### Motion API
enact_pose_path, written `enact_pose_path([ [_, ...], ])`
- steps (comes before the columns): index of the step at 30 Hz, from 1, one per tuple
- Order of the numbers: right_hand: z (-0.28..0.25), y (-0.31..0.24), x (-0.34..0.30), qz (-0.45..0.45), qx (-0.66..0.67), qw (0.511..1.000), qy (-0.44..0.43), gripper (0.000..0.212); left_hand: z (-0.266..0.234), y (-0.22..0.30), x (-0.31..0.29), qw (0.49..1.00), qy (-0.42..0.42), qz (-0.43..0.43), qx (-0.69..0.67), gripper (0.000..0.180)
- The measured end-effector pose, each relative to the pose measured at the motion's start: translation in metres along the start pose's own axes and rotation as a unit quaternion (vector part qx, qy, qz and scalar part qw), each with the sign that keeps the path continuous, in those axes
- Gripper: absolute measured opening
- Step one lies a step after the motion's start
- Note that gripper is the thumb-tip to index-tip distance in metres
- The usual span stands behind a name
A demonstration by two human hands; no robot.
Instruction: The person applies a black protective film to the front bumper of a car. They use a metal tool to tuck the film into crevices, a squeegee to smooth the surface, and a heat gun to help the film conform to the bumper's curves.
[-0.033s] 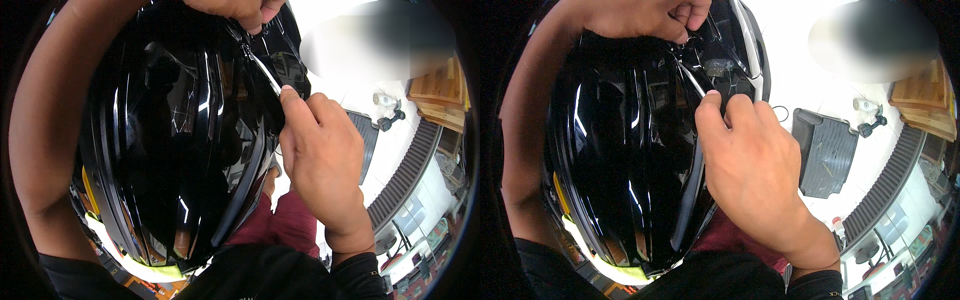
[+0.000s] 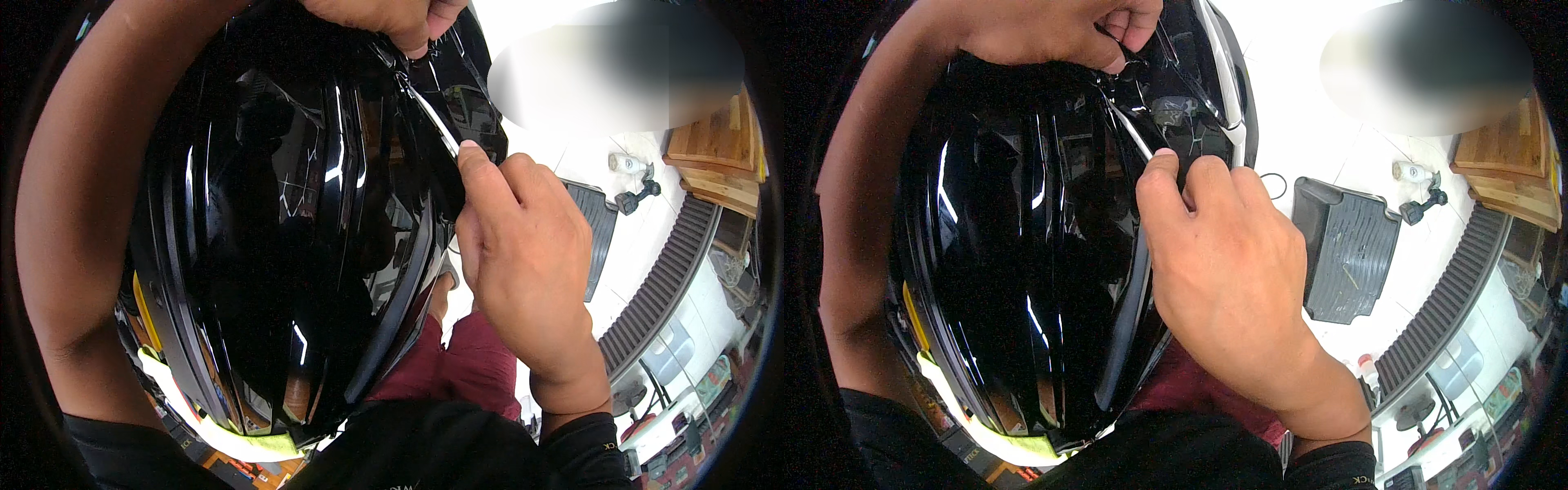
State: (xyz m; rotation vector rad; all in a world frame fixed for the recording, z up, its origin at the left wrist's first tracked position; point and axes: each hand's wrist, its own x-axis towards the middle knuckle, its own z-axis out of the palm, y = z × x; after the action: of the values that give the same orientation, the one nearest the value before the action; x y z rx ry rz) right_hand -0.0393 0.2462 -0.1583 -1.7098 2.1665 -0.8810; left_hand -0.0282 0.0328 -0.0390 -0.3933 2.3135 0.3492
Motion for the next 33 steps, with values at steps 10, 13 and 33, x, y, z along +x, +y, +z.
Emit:
enact_pose_path([
  [10,0.014,-0.008,-0.006,0.019,0.052,0.998,0.021,0.032,0.007,0.000,0.000,0.999,0.006,-0.028,0.017,0.013],
  [13,0.016,-0.009,-0.008,0.023,0.062,0.997,0.025,0.029,0.009,0.000,-0.002,0.999,0.011,-0.029,0.013,0.012],
  [33,0.024,-0.006,-0.023,0.026,0.130,0.990,0.047,0.028,0.017,0.005,-0.004,0.999,0.021,-0.023,0.025,0.016],
])
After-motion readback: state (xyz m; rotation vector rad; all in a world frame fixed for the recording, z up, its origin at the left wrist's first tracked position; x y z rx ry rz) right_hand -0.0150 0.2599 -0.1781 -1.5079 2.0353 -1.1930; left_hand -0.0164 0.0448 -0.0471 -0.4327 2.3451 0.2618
